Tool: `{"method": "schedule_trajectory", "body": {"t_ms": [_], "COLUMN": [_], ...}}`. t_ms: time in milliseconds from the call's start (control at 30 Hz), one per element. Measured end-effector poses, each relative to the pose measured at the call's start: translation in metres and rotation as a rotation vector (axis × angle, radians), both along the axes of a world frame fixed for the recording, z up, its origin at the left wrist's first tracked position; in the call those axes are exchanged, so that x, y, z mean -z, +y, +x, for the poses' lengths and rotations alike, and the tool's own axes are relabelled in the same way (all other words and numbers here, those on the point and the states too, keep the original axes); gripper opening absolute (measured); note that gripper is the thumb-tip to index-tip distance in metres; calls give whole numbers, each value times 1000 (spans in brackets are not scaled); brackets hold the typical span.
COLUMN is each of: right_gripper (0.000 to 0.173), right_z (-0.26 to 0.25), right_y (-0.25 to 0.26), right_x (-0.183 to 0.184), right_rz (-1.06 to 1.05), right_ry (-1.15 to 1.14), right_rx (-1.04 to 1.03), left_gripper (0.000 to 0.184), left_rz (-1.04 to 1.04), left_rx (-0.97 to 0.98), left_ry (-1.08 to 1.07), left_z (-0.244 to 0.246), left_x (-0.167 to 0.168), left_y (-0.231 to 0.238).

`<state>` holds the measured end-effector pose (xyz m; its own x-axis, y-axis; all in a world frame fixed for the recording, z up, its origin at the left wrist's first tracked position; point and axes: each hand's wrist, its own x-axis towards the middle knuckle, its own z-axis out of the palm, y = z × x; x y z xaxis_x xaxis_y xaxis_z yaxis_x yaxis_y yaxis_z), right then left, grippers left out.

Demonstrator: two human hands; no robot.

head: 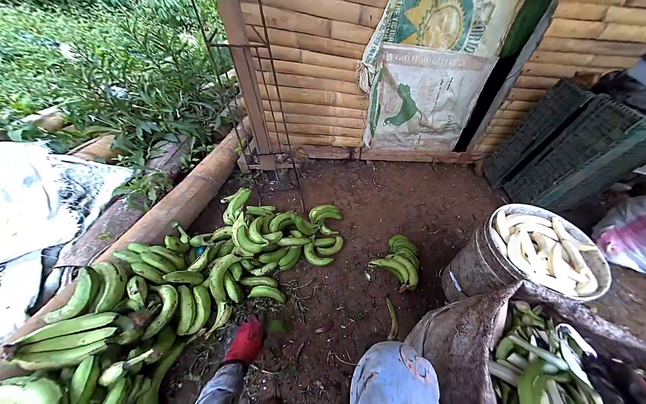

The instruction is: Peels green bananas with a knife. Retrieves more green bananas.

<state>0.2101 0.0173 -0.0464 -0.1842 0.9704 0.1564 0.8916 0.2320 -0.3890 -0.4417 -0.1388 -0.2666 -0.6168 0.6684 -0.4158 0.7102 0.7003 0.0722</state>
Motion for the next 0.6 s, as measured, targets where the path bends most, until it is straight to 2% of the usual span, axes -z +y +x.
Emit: {"method": "schedule_trajectory", "body": {"t_ms": [100, 167, 233, 267, 333, 400, 433, 500, 600], "right_gripper": [42, 44, 44, 44, 47, 56, 59, 59, 45], "right_z": [-25, -45, -68, -79, -97, -106, -105, -96, -70], "right_y": [-17, -27, -39, -44, -53, -59, -59, -58, -59], "right_x": [-20, -26, -26, -26, -33, -49, -57, -68, -73], "right_rz": [-4, 46, 128, 156, 137, 72, 63, 69, 21], "right_ry": [79, 126, 187, 220, 311, 424, 474, 570, 699], "right_rx": [-124, -207, -302, -339, -405, -481, -510, -532, -525], "left_gripper": [68, 71, 59, 50, 37, 19, 17, 19, 31], "left_rz": [620, 1030, 1364, 1468, 1549, 1544, 1515, 1442, 1216], "left_rx": [-116, -207, -233, -209, -112, -55, -41, -63, -140], "left_ry": [-238, -503, -814, -1012, -1346, -1547, -1618, -1767, -2012], "left_z": [33, 78, 135, 163, 217, 275, 303, 358, 416], "left_x": [-62, -133, -214, -250, -303, -337, -348, -361, -359], "left_y": [30, 64, 96, 108, 127, 137, 139, 139, 137]}}
